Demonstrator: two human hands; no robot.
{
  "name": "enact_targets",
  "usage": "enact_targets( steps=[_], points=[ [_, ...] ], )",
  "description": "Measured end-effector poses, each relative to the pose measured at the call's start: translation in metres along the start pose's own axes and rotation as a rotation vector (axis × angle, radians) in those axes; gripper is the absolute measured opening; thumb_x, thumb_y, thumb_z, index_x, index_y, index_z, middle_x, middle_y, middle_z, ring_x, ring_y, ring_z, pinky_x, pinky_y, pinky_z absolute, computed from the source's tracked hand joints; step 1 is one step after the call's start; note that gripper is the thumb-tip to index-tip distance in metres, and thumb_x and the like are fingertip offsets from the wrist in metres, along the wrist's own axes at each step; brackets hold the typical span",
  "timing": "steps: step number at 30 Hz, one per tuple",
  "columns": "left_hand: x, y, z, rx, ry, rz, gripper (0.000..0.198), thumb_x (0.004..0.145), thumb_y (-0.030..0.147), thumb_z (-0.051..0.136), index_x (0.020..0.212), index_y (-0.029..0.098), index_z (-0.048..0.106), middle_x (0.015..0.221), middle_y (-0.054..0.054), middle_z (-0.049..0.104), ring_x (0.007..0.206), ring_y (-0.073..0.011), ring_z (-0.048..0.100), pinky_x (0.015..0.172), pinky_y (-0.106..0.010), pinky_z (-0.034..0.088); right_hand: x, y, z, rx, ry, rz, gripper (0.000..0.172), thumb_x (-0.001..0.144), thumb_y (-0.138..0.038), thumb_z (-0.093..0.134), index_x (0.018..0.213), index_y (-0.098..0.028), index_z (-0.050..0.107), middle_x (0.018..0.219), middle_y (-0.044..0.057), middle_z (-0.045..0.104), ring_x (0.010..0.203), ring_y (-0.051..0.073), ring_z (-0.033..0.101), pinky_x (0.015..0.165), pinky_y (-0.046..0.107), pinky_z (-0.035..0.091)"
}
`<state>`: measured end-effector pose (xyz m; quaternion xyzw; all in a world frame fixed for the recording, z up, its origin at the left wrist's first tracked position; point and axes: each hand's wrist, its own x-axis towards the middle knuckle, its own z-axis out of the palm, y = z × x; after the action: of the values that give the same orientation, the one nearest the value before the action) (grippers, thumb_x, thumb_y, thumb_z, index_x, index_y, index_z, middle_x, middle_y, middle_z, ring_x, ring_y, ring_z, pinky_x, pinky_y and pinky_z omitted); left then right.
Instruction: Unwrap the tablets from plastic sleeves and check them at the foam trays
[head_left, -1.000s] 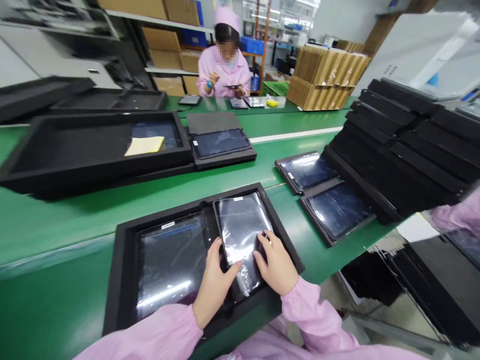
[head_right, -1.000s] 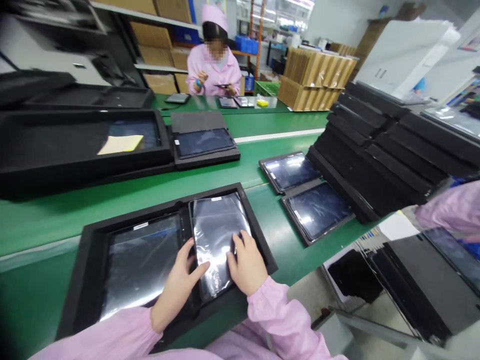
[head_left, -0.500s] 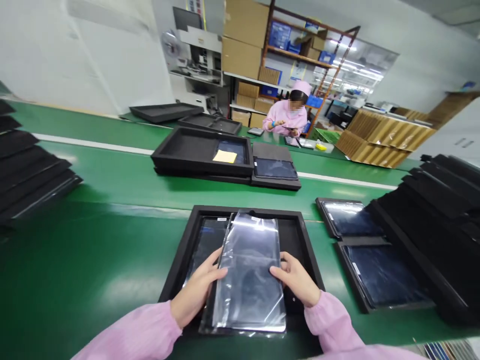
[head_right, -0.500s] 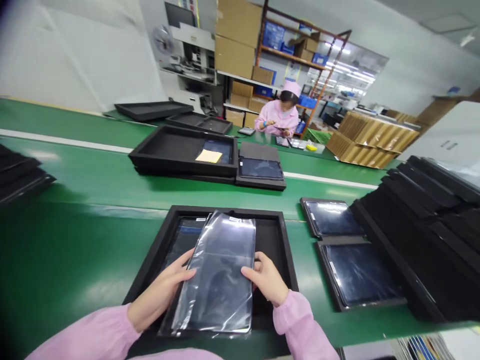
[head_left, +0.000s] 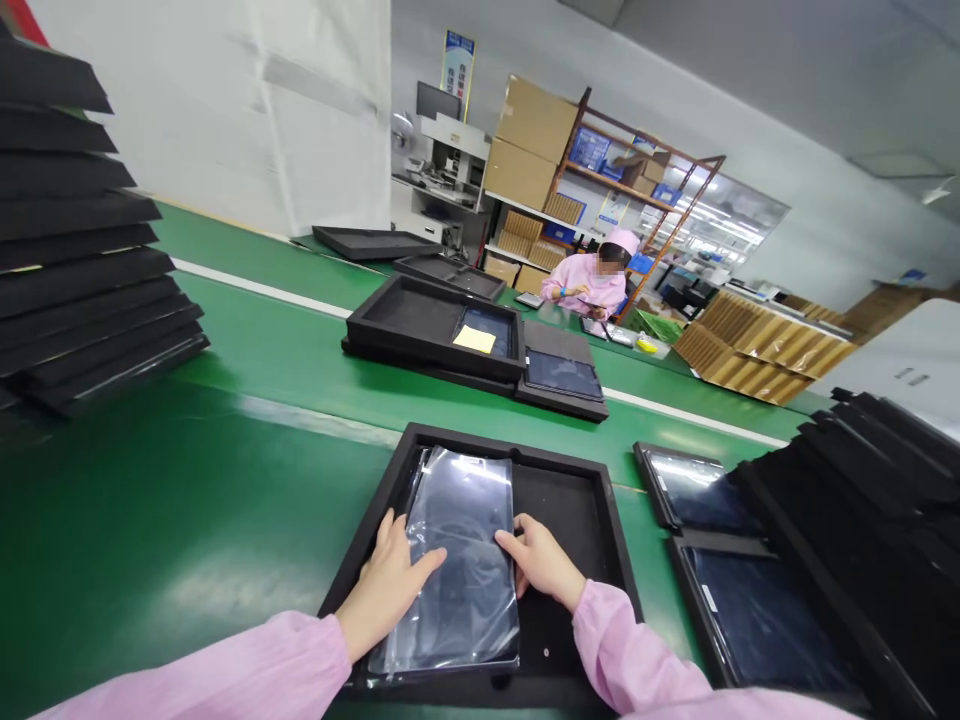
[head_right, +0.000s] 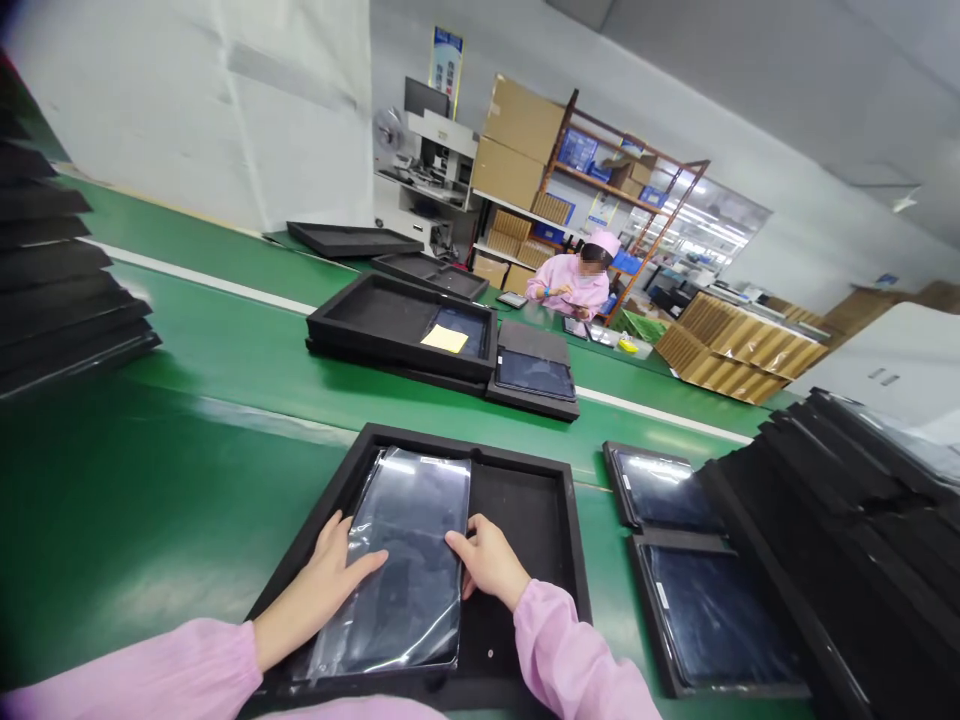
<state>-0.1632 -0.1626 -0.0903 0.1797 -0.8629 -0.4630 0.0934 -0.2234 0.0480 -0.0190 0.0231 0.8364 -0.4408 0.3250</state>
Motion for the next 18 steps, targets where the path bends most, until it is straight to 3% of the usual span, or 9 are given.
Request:
enact_targets(
  steps=[3, 7, 10, 14, 18],
  points=[
    [0.005, 0.022, -0.012, -0.202, -0.112, -0.243, 0.071, 0.069, 0.054, 0.057, 0.125, 0.011, 0.054, 0.146, -0.026, 0.049, 0.141, -0.0415, 0.043, 0.113, -0.054, 0.039, 0.004, -0.002, 0.0, -0.044, 0.036, 0.012, 0.02, 0.102, -0.021, 0.048, 0.085, -0.023, 0.037, 0.046, -0.013, 0.054, 0.032, 0.009, 0.052, 0.033, 0.015, 0.038],
    [0.01, 0.053, -0.037, -0.38, -0.239, -0.363, 0.06, 0.065, 0.047, 0.06, 0.115, 0.014, 0.054, 0.129, -0.021, 0.064, 0.127, -0.0358, 0.058, 0.108, -0.047, 0.046, 0.008, 0.0, 0.001, -0.109, 0.03, 0.006, 0.02, 0.101, -0.021, 0.05, 0.084, -0.023, 0.039, 0.038, -0.012, 0.05, 0.031, 0.012, 0.053, 0.033, 0.015, 0.036],
    [0.009, 0.069, -0.046, -0.511, -0.209, -0.389, 0.051, 0.063, 0.042, 0.061, 0.107, 0.018, 0.054, 0.129, -0.018, 0.065, 0.128, -0.0332, 0.058, 0.112, -0.046, 0.042, 0.008, 0.001, 0.001, -0.145, 0.034, -0.026, 0.021, 0.1, -0.021, 0.054, 0.082, -0.023, 0.041, 0.036, -0.011, 0.05, 0.03, 0.011, 0.05, 0.033, 0.015, 0.035],
    [0.002, 0.079, -0.05, -0.658, -0.181, -0.347, 0.054, 0.06, 0.043, 0.069, 0.107, 0.02, 0.055, 0.124, -0.016, 0.069, 0.125, -0.0332, 0.06, 0.11, -0.047, 0.044, 0.007, 0.001, 0.0, -0.158, 0.053, -0.044, 0.025, 0.1, -0.023, 0.054, 0.078, -0.022, 0.042, 0.036, -0.011, 0.049, 0.028, 0.009, 0.046, 0.032, 0.014, 0.034],
    [-0.002, 0.083, -0.052, -0.749, -0.067, -0.487, 0.073, 0.067, 0.036, 0.075, 0.131, 0.019, 0.044, 0.122, -0.016, 0.069, 0.116, -0.0294, 0.066, 0.107, -0.045, 0.047, 0.006, -0.001, 0.002, -0.133, 0.087, -0.04, 0.022, 0.099, -0.025, 0.055, 0.082, -0.022, 0.041, 0.039, -0.012, 0.051, 0.029, 0.009, 0.049, 0.033, 0.014, 0.036]
  ],
)
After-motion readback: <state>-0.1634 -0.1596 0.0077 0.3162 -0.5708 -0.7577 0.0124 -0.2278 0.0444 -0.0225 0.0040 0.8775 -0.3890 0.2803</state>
